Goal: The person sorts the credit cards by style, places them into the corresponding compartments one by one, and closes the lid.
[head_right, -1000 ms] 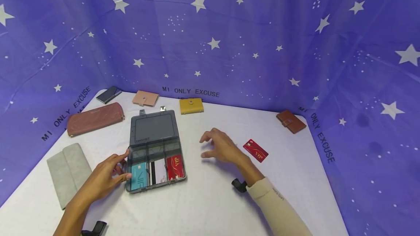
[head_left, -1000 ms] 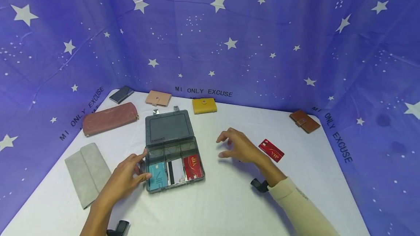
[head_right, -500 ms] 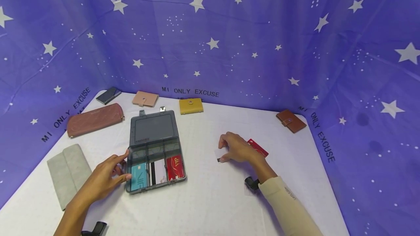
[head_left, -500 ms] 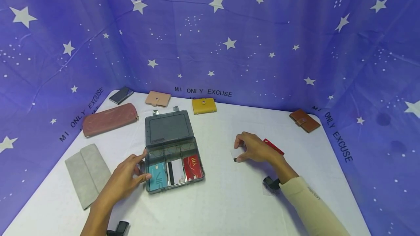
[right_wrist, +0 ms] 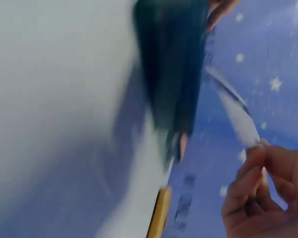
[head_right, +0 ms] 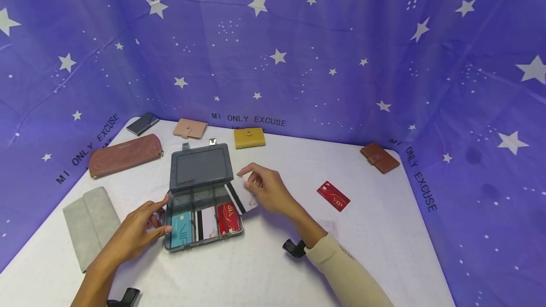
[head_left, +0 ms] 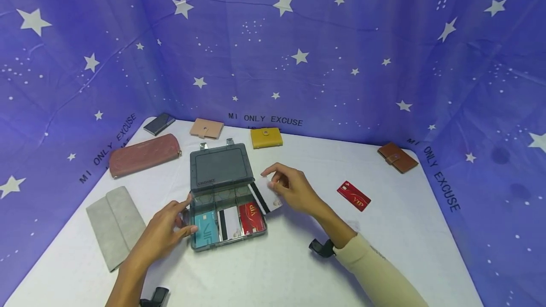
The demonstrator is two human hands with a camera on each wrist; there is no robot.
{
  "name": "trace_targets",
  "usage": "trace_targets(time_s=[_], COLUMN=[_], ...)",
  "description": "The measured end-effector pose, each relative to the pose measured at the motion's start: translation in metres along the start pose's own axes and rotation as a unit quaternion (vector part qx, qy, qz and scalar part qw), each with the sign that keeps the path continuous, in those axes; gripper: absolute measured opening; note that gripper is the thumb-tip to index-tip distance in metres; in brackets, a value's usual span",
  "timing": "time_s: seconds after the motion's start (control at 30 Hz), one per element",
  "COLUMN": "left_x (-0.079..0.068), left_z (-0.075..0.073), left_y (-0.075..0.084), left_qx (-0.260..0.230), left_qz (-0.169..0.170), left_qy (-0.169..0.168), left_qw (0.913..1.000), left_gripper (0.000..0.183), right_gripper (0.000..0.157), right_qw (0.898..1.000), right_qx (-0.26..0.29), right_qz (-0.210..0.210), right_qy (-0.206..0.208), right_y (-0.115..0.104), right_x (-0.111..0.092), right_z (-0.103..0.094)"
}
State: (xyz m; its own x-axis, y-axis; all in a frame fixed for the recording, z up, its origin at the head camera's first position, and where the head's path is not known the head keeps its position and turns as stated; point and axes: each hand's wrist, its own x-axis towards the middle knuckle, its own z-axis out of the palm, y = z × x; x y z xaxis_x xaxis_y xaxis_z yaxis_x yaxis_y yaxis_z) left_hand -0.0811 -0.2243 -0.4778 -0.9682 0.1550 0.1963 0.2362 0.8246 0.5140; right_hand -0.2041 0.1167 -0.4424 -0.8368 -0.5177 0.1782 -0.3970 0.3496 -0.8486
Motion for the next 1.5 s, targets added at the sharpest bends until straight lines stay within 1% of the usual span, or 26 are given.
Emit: trace_targets(time_s=[0.03,0.07,0.17,0.23,0.37,0.43,0.47,0.57,0.63,0.67,0.73,0.8,0.87,0.9,1.0,1.07,1.13,1.23,1.33,1.43,1.5], left_x=[0.0,0.0,0.0,0.0,0.001,0.002,0.002,0.003,0.003,0.003,0.003,0.003,0.003,0.003,0.003,0.003,0.003,0.002,0.002,0.002,0.002], left_z=[0.0,0.0,0.0,0.001,0.0,0.0,0.0,-0.001,-0.001,-0.001,-0.002,-0.002,-0.002,-0.002,-0.001,-0.001,-0.001,-0.001,-0.001,-0.002,-0.002], left_y=[0.0,0.0,0.0,-0.001,-0.001,-0.001,-0.001,0.0,-0.001,-0.001,-0.001,-0.001,-0.001,-0.001,-0.001,-0.001,0.0,0.001,0.001,0.0,0.0], left_qx=[-0.001,-0.002,-0.003,-0.003,-0.002,0.001,0.002,0.006,0.006,0.006,0.003,-0.001,-0.003,-0.004,-0.004,-0.003,-0.002,0.003,0.002,-0.002,-0.003], left_qz=[0.001,0.001,-0.001,-0.003,-0.014,-0.019,-0.022,-0.026,-0.026,-0.025,-0.024,-0.023,-0.022,-0.022,-0.022,-0.022,-0.021,-0.021,-0.019,-0.018,-0.019], left_qy=[0.001,0.002,0.001,0.0,-0.009,-0.015,-0.017,-0.019,-0.019,-0.018,-0.018,-0.017,-0.016,-0.016,-0.016,-0.018,-0.018,-0.016,-0.014,-0.014,-0.015], left_qw=[1.0,1.0,1.0,1.0,0.9999,0.9997,0.9996,0.9995,0.9995,0.9995,0.9995,0.9996,0.9996,0.9996,0.9996,0.9996,0.9996,0.9997,0.9997,0.9997,0.9997], left_gripper=[0.078,0.078,0.077,0.078,0.078,0.078,0.079,0.079,0.08,0.08,0.08,0.079,0.079,0.079,0.079,0.079,0.079,0.079,0.079,0.079,0.079], right_gripper=[0.023,0.023,0.024,0.024,0.022,0.021,0.02,0.018,0.017,0.018,0.023,0.029,0.033,0.033,0.031,0.03,0.032,0.041,0.049,0.055,0.06], right_qw=[1.0,1.0,1.0,1.0,0.997,0.991,0.986,0.967,0.955,0.95,0.946,0.95,0.961,0.967,0.985,0.993,0.995,0.993,0.986,0.973,0.958], right_qx=[0.014,0.024,0.022,0.001,-0.072,-0.125,-0.157,-0.249,-0.293,-0.307,-0.316,-0.299,-0.26,-0.235,-0.159,-0.118,-0.097,-0.097,-0.127,-0.17,-0.205], right_qz=[-0.001,0.001,-0.004,-0.007,-0.029,-0.043,-0.048,-0.054,-0.051,-0.048,-0.045,-0.047,-0.05,-0.052,-0.049,-0.027,0.004,0.06,0.103,0.148,0.191], right_qy=[0.007,0.009,0.012,0.006,-0.004,-0.004,-0.002,0.003,-0.006,-0.018,-0.049,-0.074,-0.083,-0.078,-0.039,-0.006,0.019,0.032,0.033,0.049,0.064], right_y=[-0.004,-0.012,-0.022,-0.026,-0.026,-0.026,-0.026,-0.026,-0.025,-0.025,-0.024,-0.023,-0.021,-0.019,-0.01,-0.001,0.011,0.031,0.051,0.068,0.076], right_x=[0.003,0.004,0.008,0.009,0.009,0.008,0.008,0.006,0.005,0.004,0.003,0.001,-0.001,-0.002,-0.004,-0.007,-0.013,-0.025,-0.041,-0.058,-0.069], right_z=[0.007,0.013,0.035,0.049,0.076,0.086,0.089,0.095,0.095,0.094,0.091,0.087,0.081,0.077,0.058,0.039,0.016,-0.022,-0.063,-0.097,-0.114])
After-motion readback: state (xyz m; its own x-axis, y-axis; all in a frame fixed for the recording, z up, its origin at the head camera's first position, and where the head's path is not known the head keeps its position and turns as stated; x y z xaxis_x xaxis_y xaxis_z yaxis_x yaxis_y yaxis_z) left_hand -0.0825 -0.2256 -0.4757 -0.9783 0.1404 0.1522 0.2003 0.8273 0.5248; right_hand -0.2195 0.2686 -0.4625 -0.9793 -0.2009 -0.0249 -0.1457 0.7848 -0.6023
